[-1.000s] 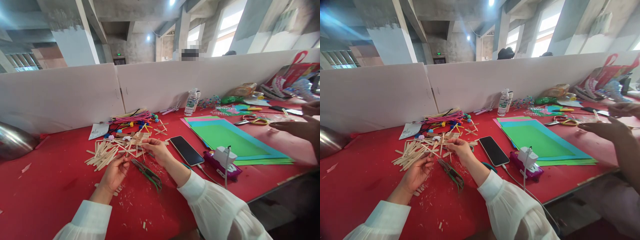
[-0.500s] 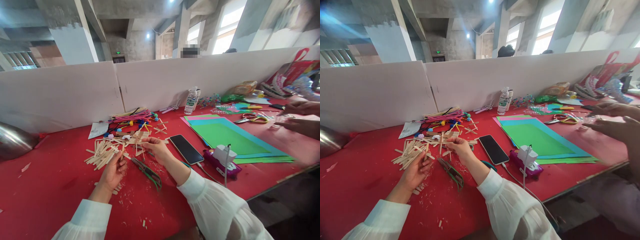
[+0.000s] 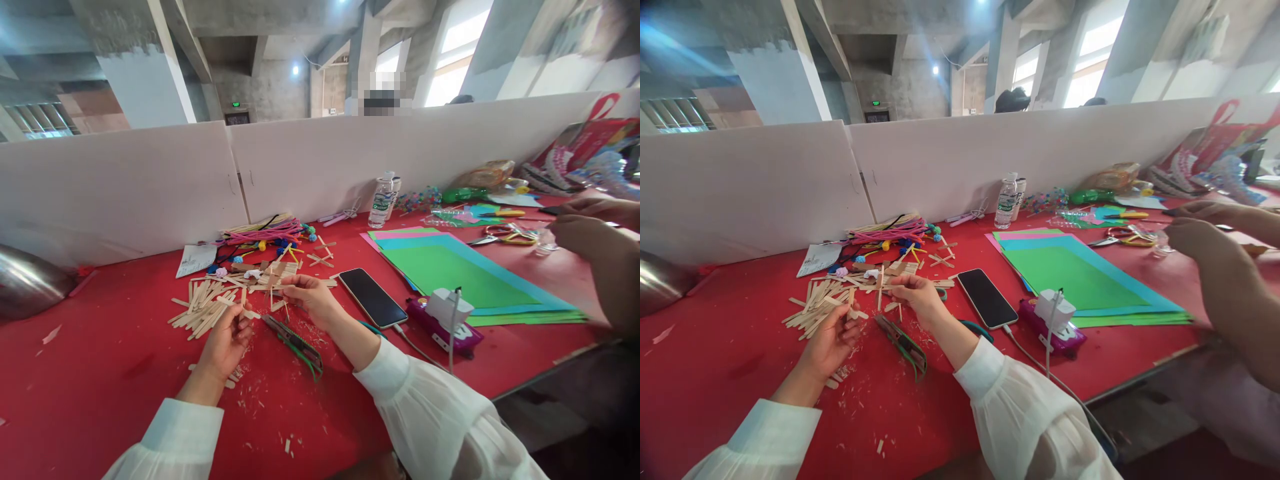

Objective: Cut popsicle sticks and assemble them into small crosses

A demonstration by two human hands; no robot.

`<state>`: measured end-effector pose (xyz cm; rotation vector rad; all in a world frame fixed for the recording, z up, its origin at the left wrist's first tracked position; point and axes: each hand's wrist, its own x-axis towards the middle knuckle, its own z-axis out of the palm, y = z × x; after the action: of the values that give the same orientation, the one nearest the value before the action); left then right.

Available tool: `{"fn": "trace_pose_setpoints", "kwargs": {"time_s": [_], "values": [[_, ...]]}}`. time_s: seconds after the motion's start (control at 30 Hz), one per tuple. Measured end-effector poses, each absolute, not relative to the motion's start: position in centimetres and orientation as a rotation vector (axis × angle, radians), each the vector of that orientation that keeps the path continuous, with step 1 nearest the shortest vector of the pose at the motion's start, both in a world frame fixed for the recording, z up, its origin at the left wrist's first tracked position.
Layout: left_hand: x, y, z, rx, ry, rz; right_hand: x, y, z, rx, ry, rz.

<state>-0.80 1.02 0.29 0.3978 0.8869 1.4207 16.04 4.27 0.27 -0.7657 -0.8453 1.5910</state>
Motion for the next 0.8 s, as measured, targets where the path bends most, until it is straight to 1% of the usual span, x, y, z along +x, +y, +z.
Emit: {"fn": "trace_pose_setpoints", "kwargs": {"time_s": [0.17,0.3,0.4,0.6,0.8], "values": [[-0.7,1.0,0.4,0.416,0.915,1.397,16.0,4.4,0.1,-0.753,-0.828,1.597],[-0.8,1.0,0.6,0.375,0.942,1.411,16.3,4.8,0.1,-0.716,-0.726,1.515],[-0.8,1.0,0.5,0.367,0.93,1.433,16.3,4.7,0.4,-0.67,-0.696,1.553],[-0.2,0.6,0.2,0.424,0.861,1.366,15.5,3.9,0.2,-0.653,-0.887,1.67],[-0.1,0.8,0.1,0.465,0.907,1.425,15.3,3.6,-0.1,-0.717,-1.14,1.703]]}}
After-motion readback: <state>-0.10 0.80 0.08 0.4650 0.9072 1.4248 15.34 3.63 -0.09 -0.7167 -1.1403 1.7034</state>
